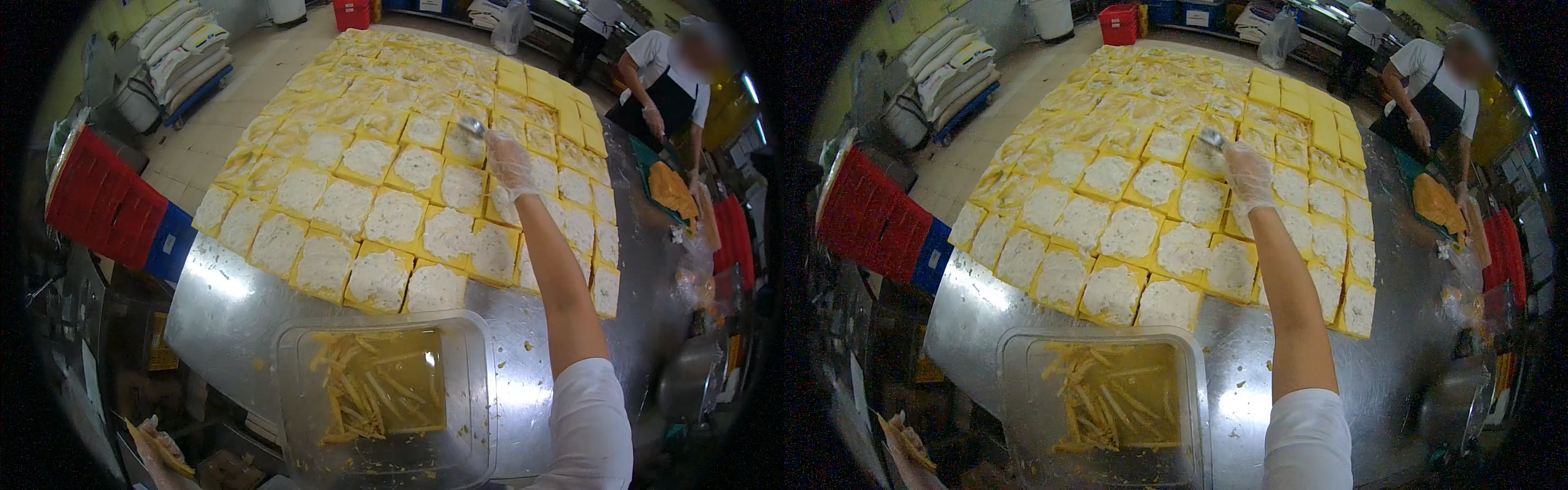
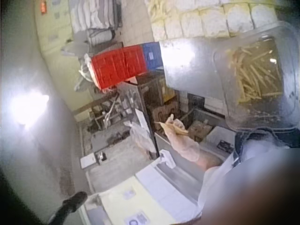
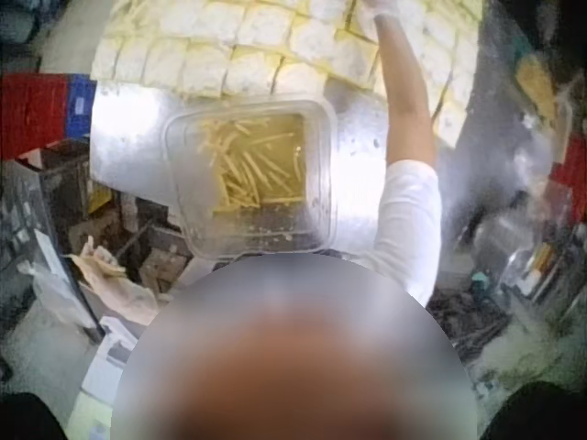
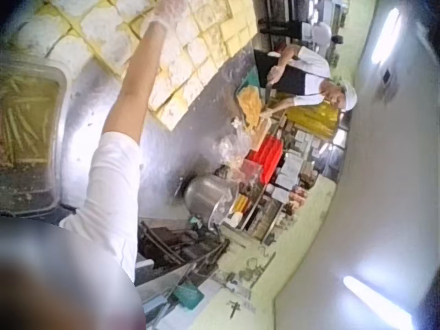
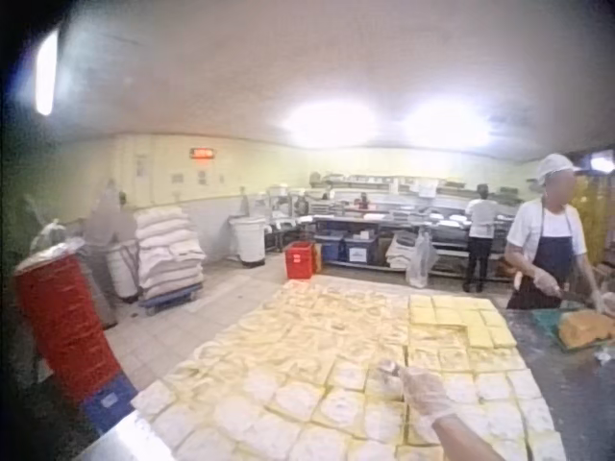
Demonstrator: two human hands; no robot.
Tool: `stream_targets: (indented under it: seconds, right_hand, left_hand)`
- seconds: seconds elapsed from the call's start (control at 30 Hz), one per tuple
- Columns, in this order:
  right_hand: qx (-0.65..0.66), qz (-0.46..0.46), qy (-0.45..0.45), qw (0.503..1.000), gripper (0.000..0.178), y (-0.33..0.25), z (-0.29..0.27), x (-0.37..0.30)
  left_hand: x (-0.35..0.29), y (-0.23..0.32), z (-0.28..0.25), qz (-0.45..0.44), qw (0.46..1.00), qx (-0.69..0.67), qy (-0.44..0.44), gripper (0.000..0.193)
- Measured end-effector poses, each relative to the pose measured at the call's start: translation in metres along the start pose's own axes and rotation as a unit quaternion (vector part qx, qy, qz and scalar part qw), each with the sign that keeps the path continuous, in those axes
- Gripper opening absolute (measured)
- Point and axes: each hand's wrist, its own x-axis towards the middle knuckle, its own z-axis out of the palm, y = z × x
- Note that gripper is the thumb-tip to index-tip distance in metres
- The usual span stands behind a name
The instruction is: The person places yellow strips into square compartments filled with a white mixture on a large tray. They repeatedly pick up strips from a container and arrange them in a crisscross pattern over the mixture, working across the tray in a commercial kitchen.
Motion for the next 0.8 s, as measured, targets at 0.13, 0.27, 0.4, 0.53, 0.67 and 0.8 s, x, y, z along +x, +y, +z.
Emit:
stream_targets:
  seconds: [0.13, 0.27, 0.4, 0.53, 0.67, 0.8]
  right_hand:
    - [0.001, -0.020, 0.002, 1.000, 0.015, -0.005, -0.012, -0.008]
    - [0.295, 0.190, 0.016, 0.936, 0.019, 0.004, -0.048, -0.017]
    - [0.578, 0.250, 0.053, 0.775, 0.023, 0.033, -0.143, -0.071]
    - [0.490, 0.222, 0.215, 0.815, 0.038, 0.068, -0.301, -0.194]
    - [0.171, 0.326, 0.320, 0.873, 0.058, 0.114, -0.436, -0.327]
    - [0.013, 0.420, 0.274, 0.865, 0.060, 0.219, -0.511, -0.493]
  left_hand:
    - [-0.007, 0.001, 0.003, 0.012, 1.000, -0.020, 0.017, 0.041]
    - [-0.011, 0.004, 0.006, 0.014, 0.999, -0.045, -0.011, 0.040]
    - [-0.018, 0.000, 0.000, 0.001, 0.994, -0.094, -0.050, 0.040]
    - [-0.039, -0.010, -0.013, 0.009, 0.984, -0.136, -0.110, 0.048]
    - [-0.056, -0.027, -0.008, 0.040, 0.989, -0.106, -0.091, 0.059]
    - [-0.116, -0.031, -0.023, 0.021, 0.965, -0.185, -0.187, 0.048]
